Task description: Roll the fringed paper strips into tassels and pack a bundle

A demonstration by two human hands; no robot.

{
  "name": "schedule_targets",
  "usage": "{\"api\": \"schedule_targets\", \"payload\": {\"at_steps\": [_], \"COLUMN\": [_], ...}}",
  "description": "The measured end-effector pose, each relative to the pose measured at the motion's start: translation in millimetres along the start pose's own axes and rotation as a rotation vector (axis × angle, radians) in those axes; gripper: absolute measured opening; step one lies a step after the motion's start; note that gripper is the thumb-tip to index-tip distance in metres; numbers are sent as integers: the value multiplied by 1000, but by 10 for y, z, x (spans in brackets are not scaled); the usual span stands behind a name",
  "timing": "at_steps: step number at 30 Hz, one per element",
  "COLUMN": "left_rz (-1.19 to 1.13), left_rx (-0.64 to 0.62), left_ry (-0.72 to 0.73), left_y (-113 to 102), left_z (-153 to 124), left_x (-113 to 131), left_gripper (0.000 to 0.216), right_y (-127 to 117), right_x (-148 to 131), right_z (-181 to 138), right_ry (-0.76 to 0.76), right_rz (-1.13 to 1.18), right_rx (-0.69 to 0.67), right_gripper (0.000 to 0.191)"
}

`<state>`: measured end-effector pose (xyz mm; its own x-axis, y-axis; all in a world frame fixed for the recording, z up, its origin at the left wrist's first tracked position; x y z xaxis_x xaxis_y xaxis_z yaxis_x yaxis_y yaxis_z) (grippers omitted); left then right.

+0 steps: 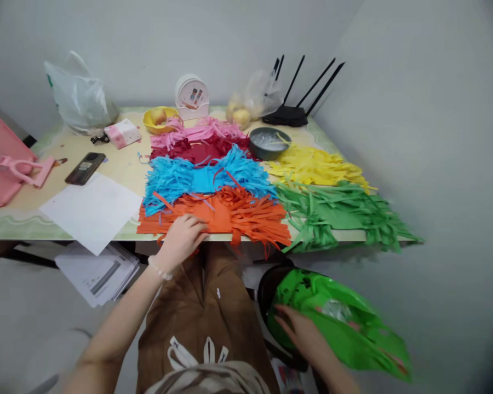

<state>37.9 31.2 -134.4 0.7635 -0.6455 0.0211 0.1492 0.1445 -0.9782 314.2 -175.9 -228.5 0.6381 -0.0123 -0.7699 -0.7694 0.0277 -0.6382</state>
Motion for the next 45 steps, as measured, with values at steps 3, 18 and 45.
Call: {"api": "schedule_targets", "payload": {"at_steps": [3,18,45], "left_rz": [75,-76,-564], "left_rx": [-123,-207,1041], "left_ry": [32,-229,-841], "left_y": [86,103,-596], "left_z": [191,372,-556], "left_x": [13,-79,-1175], "left_gripper": [21,11,9], "right_y": [82,147,866], "right_x": [-458,-1033,-1441], "right_z": [492,1998,1925], "right_ry": [-161,-444,-221], "right_rz": [118,-23,-169], "right_rx": [-134,-85,-2], "right_gripper": [22,18,45]}}
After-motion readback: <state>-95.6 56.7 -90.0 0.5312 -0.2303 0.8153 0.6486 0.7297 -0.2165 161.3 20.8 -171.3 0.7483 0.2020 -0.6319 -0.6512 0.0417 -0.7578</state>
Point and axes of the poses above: each hand's wrist, its own z-axis towards the middle knuckle, its own y-axis out of the palm, x = y × z, the point moved 3 cm from there along z, towards the middle knuckle, and after that the axes turned 14 degrees about z, right-handed, at the moved point
